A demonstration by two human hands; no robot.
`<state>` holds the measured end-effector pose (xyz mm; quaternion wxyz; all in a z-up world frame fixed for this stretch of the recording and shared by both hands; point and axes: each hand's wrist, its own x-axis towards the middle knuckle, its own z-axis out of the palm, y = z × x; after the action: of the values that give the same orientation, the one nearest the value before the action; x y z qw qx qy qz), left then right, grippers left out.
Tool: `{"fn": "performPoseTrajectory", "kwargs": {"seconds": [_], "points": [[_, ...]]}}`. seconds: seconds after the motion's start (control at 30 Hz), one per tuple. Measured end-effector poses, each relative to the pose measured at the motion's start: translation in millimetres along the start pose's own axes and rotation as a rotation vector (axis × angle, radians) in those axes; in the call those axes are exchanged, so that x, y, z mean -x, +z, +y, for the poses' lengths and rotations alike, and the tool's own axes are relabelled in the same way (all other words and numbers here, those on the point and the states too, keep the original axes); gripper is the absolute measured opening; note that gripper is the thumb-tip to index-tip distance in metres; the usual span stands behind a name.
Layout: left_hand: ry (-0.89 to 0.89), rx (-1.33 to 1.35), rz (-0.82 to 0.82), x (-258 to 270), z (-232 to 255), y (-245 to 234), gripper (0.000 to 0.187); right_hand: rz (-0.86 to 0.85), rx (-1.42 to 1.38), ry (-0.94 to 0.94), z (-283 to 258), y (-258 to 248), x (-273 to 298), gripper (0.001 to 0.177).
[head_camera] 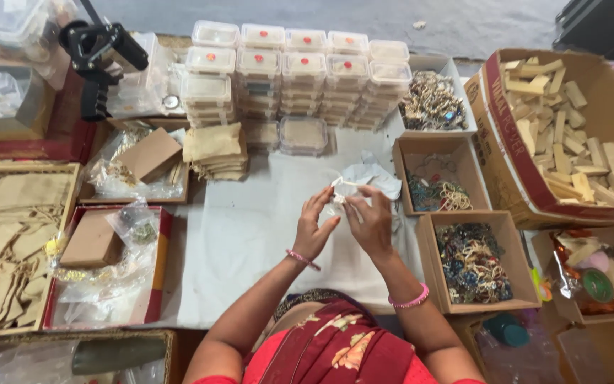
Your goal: The person picks up a small cloth pouch, places a pearl necklace inside, and ties it shut. They then wipe the necklace with a white cloth, place it into a clear plastic bag, and finally put the bagged necklace into another cloth pouch. The person also handles a plastic container and wipes it with a cloth.
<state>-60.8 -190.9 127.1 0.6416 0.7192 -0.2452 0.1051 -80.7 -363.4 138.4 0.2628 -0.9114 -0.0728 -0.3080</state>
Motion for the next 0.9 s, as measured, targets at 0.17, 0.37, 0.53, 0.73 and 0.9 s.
{"fn": "performPoseTrajectory", "kwargs": {"seconds": [0.17,0.37,0.53,0.73,0.9], "points": [[0.047,0.071,-0.066,-6,13,3,0.071,0.087,0.149,-0.238,-44,-29,-38,0.026],[0.044,0.022,-0.019,3,-1,5,0.067,-0.164,-0.012,0.016,5,-10,-41,0.014],[-0.315,0.337,0.217,2,-89,3,0.075,-0.226,-0.462,-0.108,-13,-43,-61,0.011],[-0.716,1.23,-0.09,2,-92,-16,0.071,-0.267,-0.44,-0.221,-23,-56,-56,0.018],[-0.604,1.073,0.012,11,-110,-5,0.025,-0.46,-0.382,0.031,-8,-48,-43,0.026]]}}
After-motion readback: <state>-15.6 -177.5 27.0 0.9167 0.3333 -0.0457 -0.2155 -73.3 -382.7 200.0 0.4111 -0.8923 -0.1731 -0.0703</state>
